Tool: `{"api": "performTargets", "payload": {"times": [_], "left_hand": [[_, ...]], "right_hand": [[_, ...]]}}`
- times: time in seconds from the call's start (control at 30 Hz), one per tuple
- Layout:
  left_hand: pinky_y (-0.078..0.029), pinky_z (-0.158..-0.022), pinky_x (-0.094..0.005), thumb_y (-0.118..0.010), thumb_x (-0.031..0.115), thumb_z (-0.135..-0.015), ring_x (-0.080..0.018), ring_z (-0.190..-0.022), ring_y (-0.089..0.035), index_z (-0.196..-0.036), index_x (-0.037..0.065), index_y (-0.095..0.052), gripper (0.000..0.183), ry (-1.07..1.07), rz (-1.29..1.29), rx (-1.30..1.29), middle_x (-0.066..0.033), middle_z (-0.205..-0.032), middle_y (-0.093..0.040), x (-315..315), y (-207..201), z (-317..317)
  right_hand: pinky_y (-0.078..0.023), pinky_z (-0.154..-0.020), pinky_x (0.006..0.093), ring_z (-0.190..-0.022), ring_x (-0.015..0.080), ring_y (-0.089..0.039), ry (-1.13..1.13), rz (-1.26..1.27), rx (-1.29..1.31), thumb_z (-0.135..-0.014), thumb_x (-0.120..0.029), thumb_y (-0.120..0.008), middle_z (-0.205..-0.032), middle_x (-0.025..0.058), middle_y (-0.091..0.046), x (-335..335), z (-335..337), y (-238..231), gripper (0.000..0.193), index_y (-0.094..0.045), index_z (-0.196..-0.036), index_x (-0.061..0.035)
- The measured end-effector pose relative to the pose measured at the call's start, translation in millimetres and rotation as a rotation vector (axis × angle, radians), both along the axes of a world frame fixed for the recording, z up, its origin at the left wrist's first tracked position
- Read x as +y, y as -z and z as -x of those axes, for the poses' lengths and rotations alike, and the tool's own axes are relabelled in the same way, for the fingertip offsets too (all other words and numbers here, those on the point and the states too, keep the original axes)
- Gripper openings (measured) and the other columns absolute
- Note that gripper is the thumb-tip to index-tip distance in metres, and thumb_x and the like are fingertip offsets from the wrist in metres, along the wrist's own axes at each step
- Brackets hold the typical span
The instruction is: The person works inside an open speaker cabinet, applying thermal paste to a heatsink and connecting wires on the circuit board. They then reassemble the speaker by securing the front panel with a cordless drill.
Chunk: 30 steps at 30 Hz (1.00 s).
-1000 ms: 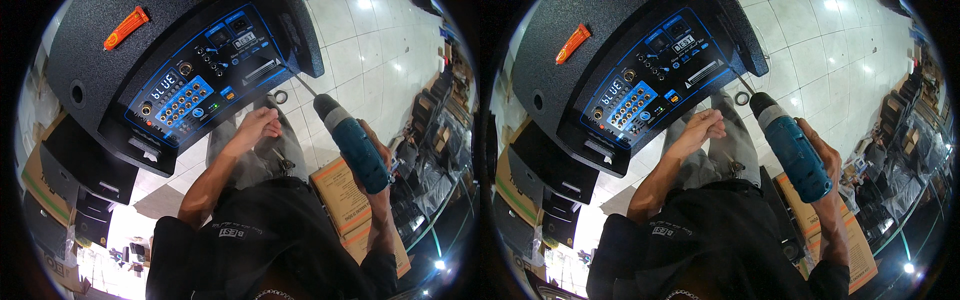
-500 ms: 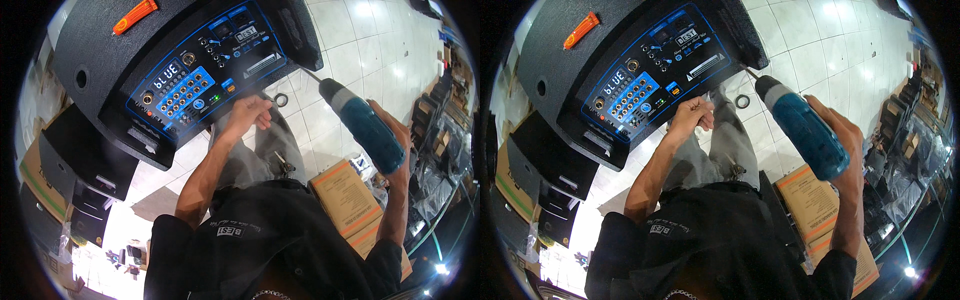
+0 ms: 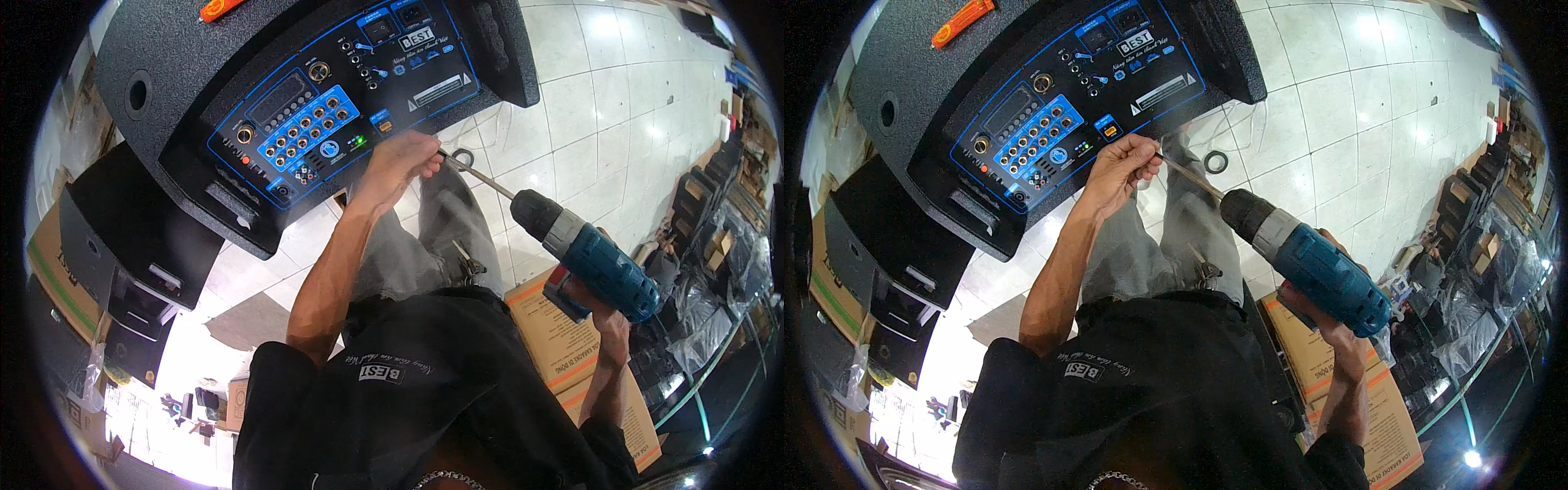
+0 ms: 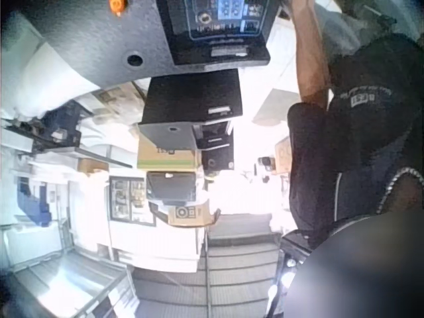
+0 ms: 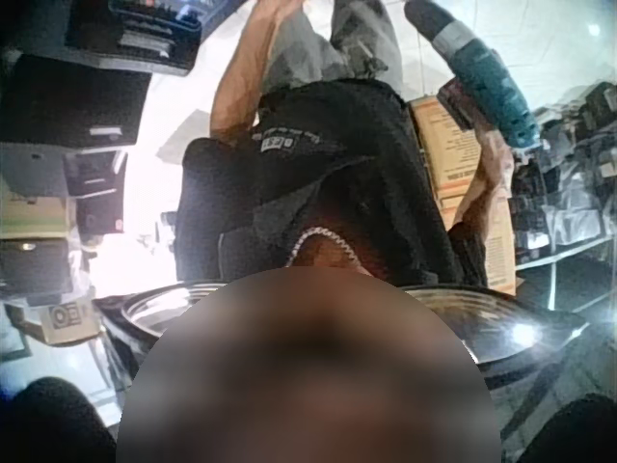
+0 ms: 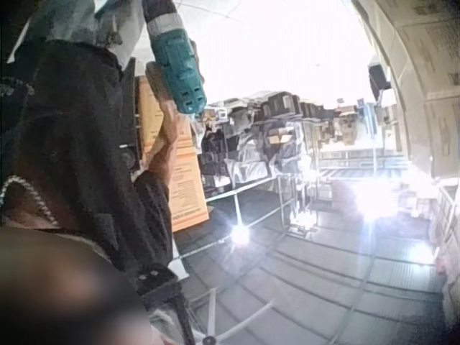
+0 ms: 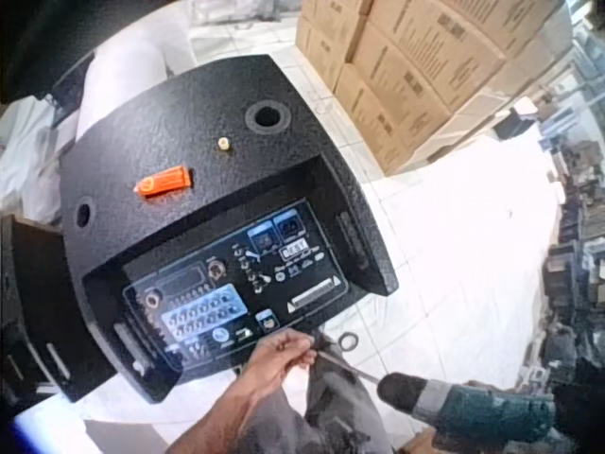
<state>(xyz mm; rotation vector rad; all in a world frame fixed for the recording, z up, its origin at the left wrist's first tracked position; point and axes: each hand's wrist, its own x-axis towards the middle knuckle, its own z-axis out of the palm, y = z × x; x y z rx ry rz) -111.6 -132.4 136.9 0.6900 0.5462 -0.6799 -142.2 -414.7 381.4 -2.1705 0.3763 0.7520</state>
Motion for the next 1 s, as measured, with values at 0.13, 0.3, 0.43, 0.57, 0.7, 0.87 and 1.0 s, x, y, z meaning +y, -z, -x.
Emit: {"api": "performTargets", "payload": {"times": [0.13, 0.3, 0.43, 0.57, 0.7, 0.87, 1.0], "left_hand": [[-0.052, -0.062, -0.0188, -0.065, 0.018, -0.095, -0.0097, -0.071, -0.066, -0.100, 0.003, -0.066, 0.015, 0.072, 0.019, -0.056, -0.0042, -0.082, -0.069, 10, 5, 1], [-0.051, -0.064, -0.0203, -0.064, 0.021, -0.096, -0.0101, -0.074, -0.063, -0.106, 0.001, -0.063, 0.022, -0.055, 0.225, -0.055, -0.0040, -0.083, -0.065, 2, 14, 0], [-0.050, -0.068, -0.0201, -0.061, 0.020, -0.098, -0.0104, -0.078, -0.059, -0.114, 0.000, -0.059, 0.027, -0.326, 0.510, 0.165, -0.0029, -0.085, -0.060, -27, 16, 3], [-0.050, -0.067, -0.0175, -0.053, 0.015, -0.101, -0.0093, -0.080, -0.057, -0.120, -0.001, -0.057, 0.025, -0.397, 0.549, 0.200, -0.0029, -0.087, -0.059, -37, 17, 2], [-0.048, -0.067, -0.0210, -0.050, 0.007, -0.101, -0.0113, -0.077, -0.052, -0.133, -0.006, -0.047, 0.034, -0.438, 0.552, 0.217, -0.0041, -0.086, -0.056, -39, 19, 1], [-0.047, -0.066, -0.0211, -0.050, 0.007, -0.101, -0.0109, -0.077, -0.052, -0.132, -0.005, -0.049, 0.033, -0.460, 0.513, 0.213, -0.0040, -0.085, -0.057, -41, 22, 3], [-0.047, -0.066, -0.0220, -0.050, 0.007, -0.101, -0.0110, -0.078, -0.054, -0.131, -0.004, -0.050, 0.032, -0.488, 0.547, 0.218, -0.0048, -0.086, -0.058, -42, 23, 4]], "right_hand": [[-0.051, -0.093, 0.0394, -0.096, 0.0186, -0.067, 0.183, -0.058, 0.127, -0.071, -0.014, -0.086, -0.107, 0.0063, -0.070, 3, 2, -6, 0.060, -0.061, -0.126, -0.0082], [-0.047, -0.088, 0.0320, -0.095, 0.0162, -0.062, 0.327, -0.082, 0.251, -0.075, -0.012, -0.073, -0.101, 0.0030, -0.068, 12, 2, -8, 0.035, -0.069, -0.110, -0.0086], [-0.054, -0.089, 0.0370, -0.091, 0.0186, -0.068, 0.289, 0.035, 0.204, -0.076, -0.015, -0.083, -0.108, 0.0079, -0.069, 29, 13, 2, 0.063, -0.055, -0.132, -0.0074], [-0.057, -0.087, 0.0352, -0.094, 0.0212, -0.070, 0.018, 0.137, -0.019, -0.076, -0.019, -0.084, -0.111, 0.0144, -0.069, 39, 14, 16, 0.068, -0.052, -0.134, -0.0006], [-0.058, -0.088, 0.0373, -0.096, 0.0240, -0.071, -0.260, 0.201, -0.150, -0.075, -0.020, -0.084, -0.114, 0.0189, -0.068, 45, 3, 18, 0.072, -0.050, -0.135, 0.0027], [-0.058, -0.088, 0.0380, -0.095, 0.0249, -0.072, -0.318, 0.192, -0.209, -0.075, -0.018, -0.084, -0.116, 0.0196, -0.067, 55, -4, 15, 0.071, -0.051, -0.135, 0.0027], [-0.056, -0.088, 0.0392, -0.096, 0.0233, -0.070, -0.288, 0.138, -0.193, -0.077, -0.025, -0.083, -0.112, 0.0182, -0.069, 59, -7, 13, 0.073, -0.050, -0.136, 0.0025]]}}
